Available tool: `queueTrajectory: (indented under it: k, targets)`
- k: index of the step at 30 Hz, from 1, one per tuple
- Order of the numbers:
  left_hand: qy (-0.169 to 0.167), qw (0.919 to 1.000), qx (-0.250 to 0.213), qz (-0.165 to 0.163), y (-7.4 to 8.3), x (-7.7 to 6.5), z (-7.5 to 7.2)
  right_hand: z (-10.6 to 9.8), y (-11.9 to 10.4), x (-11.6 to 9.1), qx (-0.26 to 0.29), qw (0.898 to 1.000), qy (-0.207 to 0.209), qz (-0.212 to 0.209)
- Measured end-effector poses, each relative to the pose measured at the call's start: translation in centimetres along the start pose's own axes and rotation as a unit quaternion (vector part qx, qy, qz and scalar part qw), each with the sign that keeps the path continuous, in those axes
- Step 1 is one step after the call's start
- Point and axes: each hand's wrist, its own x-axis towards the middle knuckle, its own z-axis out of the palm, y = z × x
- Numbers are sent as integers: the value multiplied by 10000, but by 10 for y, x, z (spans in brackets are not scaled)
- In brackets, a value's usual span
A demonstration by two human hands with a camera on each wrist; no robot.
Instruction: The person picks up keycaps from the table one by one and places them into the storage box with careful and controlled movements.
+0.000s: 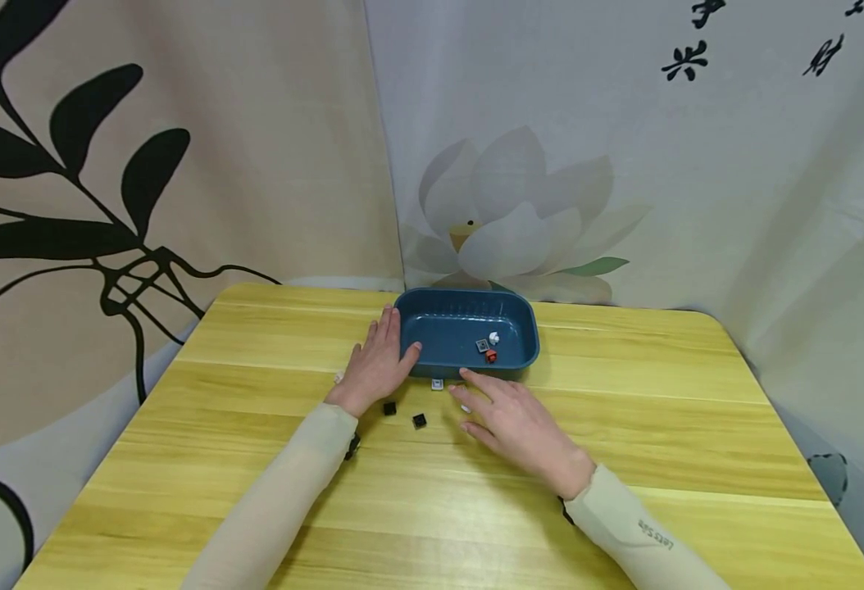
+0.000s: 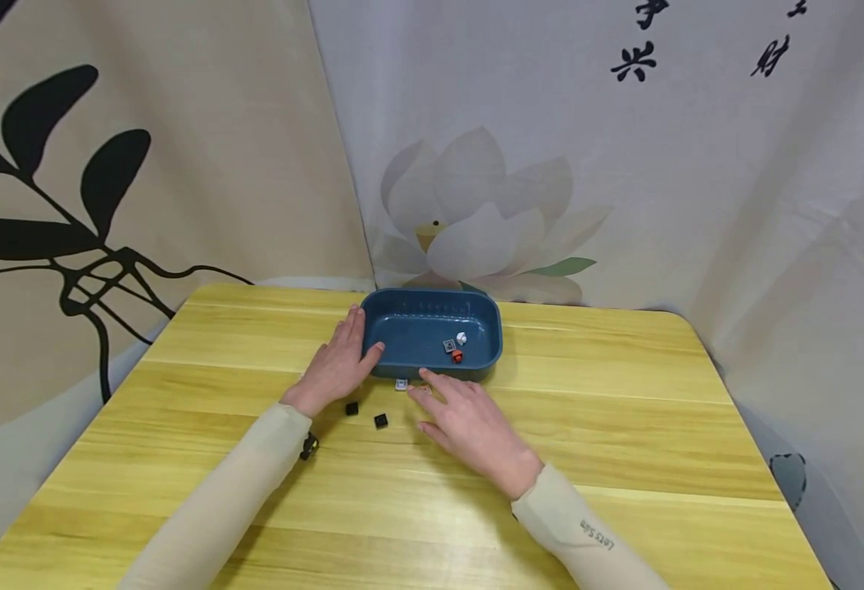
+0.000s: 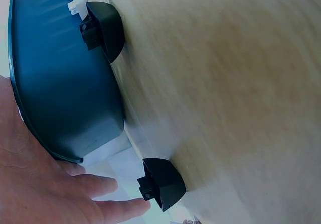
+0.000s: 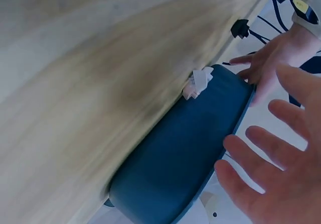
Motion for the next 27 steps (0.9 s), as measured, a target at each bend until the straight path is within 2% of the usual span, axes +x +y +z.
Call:
queueTrajectory:
  k: [12, 27]
  targets:
    - [4, 10000, -10, -5, 0, 1, 1, 6, -2, 0, -106, 9979, -606, 226]
    - [27, 10000, -61, 31, 0, 0, 1, 14, -6, 8, -452, 9930, -934, 561]
